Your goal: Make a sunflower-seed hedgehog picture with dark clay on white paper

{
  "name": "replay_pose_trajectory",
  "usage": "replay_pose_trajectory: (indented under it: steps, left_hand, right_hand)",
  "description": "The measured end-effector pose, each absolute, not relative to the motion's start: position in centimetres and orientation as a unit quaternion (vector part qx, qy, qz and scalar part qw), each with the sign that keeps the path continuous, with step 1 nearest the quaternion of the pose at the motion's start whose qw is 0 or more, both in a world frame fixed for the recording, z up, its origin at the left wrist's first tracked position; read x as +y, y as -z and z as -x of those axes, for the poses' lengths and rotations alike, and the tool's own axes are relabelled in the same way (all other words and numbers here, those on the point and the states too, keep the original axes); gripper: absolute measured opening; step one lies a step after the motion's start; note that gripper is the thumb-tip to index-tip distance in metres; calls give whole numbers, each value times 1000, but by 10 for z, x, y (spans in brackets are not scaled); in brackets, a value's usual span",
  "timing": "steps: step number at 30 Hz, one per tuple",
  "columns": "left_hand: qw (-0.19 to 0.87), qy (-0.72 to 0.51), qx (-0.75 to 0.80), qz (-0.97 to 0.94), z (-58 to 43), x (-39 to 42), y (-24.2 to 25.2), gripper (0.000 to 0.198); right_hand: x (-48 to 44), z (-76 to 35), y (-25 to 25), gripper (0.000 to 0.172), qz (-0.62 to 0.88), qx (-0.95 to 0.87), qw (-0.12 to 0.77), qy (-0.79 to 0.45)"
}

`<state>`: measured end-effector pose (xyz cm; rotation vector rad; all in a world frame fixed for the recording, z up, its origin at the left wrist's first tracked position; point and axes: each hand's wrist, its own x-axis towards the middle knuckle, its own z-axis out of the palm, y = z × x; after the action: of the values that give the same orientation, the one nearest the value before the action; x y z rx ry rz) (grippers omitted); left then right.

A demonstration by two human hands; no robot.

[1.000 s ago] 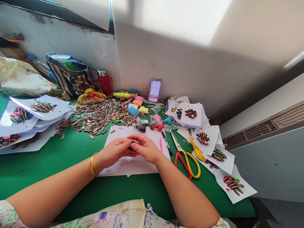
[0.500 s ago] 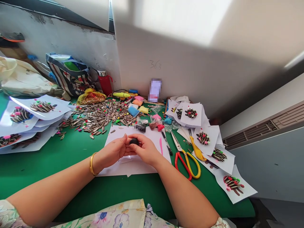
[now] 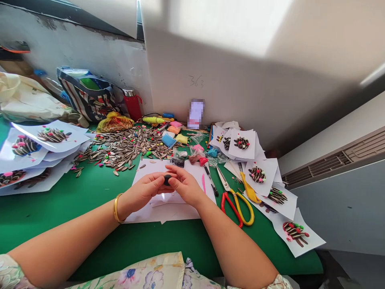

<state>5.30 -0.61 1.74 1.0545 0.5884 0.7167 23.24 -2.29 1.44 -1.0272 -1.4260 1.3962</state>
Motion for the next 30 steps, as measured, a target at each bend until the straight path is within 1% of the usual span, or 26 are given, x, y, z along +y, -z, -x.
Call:
replay_pose_trajectory:
  steps: [2, 6, 8, 11, 15, 16, 18, 21, 26, 27, 30]
  left_hand:
    - [735, -355, 293, -498, -53, -6, -21, 42]
    - [623, -410, 320, -584, -50, -5, -25, 34]
    - [573, -414, 329, -626, -48, -5, -25, 36]
    - [528, -400, 328, -674, -47, -5, -22, 40]
    - [465, -408, 343, -707, -48, -3, -17, 47]
    - [455, -411, 349, -709, -48, -2, -16, 47]
    - [442, -410, 354, -715, -48, -1, -16, 38]
    - [422, -411, 362, -722, -47, 0, -19, 21]
    - [439, -459, 386, -669, -47, -2, -24, 15]
    - [449, -462, 388, -658, -47, -2, -24, 15]
    - [473, -451, 387, -650, -47, -1, -23, 18]
  right_hand:
    - [-23, -233, -14, 59, 400, -579, 448, -552]
    - [-24, -229, -17, 49, 415, -633, 463, -461]
    - [-24, -228, -18, 42, 414, -644, 467, -442]
    - [-22, -228, -19, 28, 425, -635, 483, -428]
    - [-23, -229, -20, 16, 457, -639, 493, -373]
    - [-24, -228, -20, 13, 465, -647, 490, -353]
    - [-26, -227, -20, 9, 475, -670, 478, -312]
    - [-28, -227, -21, 12, 472, -693, 461, -291]
    - [-28, -229, -24, 35, 494, -672, 420, -358]
    - [-27, -229, -25, 35, 484, -672, 418, -373]
    - [-26, -229, -26, 23, 451, -672, 428, -401]
